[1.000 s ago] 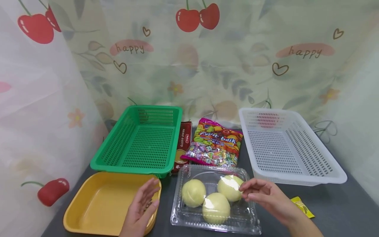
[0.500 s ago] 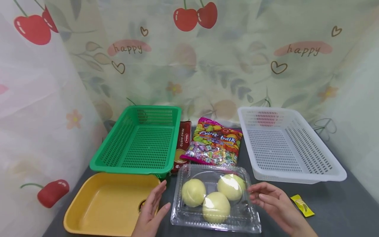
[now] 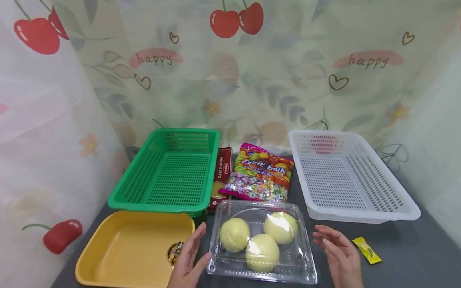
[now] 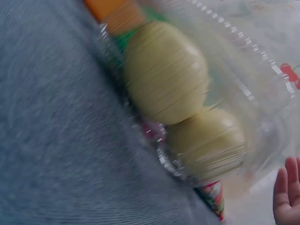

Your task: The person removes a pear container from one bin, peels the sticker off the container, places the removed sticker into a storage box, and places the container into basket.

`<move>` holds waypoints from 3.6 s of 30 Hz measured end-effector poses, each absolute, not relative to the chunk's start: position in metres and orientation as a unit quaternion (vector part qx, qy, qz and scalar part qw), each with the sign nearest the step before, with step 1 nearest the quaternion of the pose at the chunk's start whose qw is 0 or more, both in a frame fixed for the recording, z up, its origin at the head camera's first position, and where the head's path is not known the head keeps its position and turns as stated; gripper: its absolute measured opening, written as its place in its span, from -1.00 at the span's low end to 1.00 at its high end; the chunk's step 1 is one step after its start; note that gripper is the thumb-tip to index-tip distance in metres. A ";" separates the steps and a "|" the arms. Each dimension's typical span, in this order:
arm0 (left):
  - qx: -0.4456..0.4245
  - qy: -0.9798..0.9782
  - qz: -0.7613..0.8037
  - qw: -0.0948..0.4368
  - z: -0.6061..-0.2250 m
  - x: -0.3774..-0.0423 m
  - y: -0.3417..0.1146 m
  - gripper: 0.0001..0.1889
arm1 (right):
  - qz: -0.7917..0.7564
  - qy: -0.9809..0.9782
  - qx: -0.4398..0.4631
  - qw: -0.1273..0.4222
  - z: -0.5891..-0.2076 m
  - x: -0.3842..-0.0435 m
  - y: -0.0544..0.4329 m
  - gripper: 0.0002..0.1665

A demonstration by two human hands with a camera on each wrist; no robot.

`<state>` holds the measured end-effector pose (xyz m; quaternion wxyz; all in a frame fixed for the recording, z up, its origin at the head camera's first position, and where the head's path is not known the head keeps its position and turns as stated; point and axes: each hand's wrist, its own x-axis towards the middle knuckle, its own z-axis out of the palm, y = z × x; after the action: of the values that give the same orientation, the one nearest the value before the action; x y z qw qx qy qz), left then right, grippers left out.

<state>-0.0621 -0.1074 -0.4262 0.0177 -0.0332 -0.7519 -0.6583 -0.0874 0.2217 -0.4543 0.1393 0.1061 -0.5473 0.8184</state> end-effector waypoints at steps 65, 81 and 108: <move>0.039 -0.713 -0.697 0.063 -0.454 -0.063 -0.067 -0.72 | 0.668 -0.712 0.138 0.169 -0.475 -0.076 0.180 -0.54; 0.042 -0.708 -0.703 0.049 -0.452 -0.063 -0.068 -0.72 | 0.656 -0.743 0.045 0.127 -0.467 -0.073 0.178 -0.60; 0.058 -0.722 -0.686 0.071 -0.446 -0.059 -0.067 -0.76 | 0.649 -0.753 0.028 0.108 -0.470 -0.069 0.178 -0.62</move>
<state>-0.0589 -0.0668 -0.4462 0.0707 0.0583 -0.7218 -0.6861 -0.0691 0.1778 -0.4698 0.1075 0.0281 -0.7528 0.6487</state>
